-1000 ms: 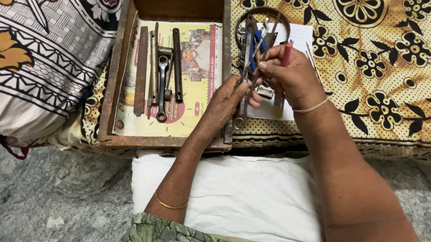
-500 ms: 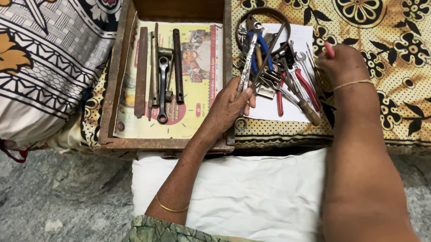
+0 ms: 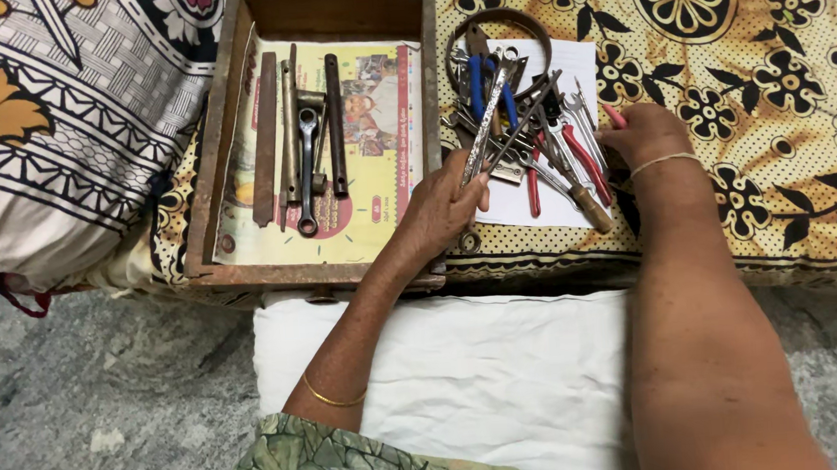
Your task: The person sits on the floor and cleans various metal tools using a small brush. They pick up each tool from a pile, brush it, and place it into a wooden box. The tools include pliers, wrenches, and other metal implements.
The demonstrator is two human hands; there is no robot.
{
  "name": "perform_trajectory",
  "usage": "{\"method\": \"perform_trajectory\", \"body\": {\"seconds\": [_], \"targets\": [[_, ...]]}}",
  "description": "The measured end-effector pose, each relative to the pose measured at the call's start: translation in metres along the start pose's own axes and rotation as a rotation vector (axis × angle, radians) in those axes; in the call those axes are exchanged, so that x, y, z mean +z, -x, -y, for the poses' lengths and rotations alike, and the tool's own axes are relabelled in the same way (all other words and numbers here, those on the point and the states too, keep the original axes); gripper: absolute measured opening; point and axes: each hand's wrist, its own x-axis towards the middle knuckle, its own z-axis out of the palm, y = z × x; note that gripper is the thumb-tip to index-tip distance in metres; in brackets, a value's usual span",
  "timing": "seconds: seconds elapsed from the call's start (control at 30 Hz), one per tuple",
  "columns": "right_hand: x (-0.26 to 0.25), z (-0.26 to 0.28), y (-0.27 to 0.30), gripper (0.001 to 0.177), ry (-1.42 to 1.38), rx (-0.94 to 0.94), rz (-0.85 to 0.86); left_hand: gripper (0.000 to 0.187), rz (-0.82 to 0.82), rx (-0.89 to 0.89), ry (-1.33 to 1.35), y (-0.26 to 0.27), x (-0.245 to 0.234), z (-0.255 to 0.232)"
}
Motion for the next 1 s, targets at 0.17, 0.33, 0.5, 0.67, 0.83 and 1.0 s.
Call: {"method": "perform_trajectory", "body": {"seconds": [0.17, 0.33, 0.5, 0.67, 0.83, 1.0], "targets": [[-0.003, 0.012, 0.000, 0.032, 0.148, 0.012, 0.030, 0.035, -0.051, -0.073, -0.453, -0.013, 0.027, 0.014], [0.003, 0.008, -0.011, 0.029, 0.166, -0.019, 0.018, 0.033, -0.185, 0.147, -1.084, -0.014, 0.054, 0.019], [-0.002, 0.003, -0.019, 0.030, 0.110, -0.036, -0.018, 0.035, -0.251, 0.221, -1.476, -0.007, 0.060, 0.014], [-0.018, 0.026, 0.012, 0.017, -0.433, -0.216, -0.116, 0.039, -0.186, 0.183, -1.564, -0.011, 0.066, 0.022], [-0.018, 0.095, 0.066, 0.005, -1.034, -0.479, 0.206, 0.030, -0.376, 0.142, -1.321, -0.028, 0.090, 0.053], [0.001, 0.172, 0.109, 0.010, -1.033, -0.648, 0.378, 0.016, -0.357, 0.184, -1.255, -0.038, 0.113, 0.078]]}}
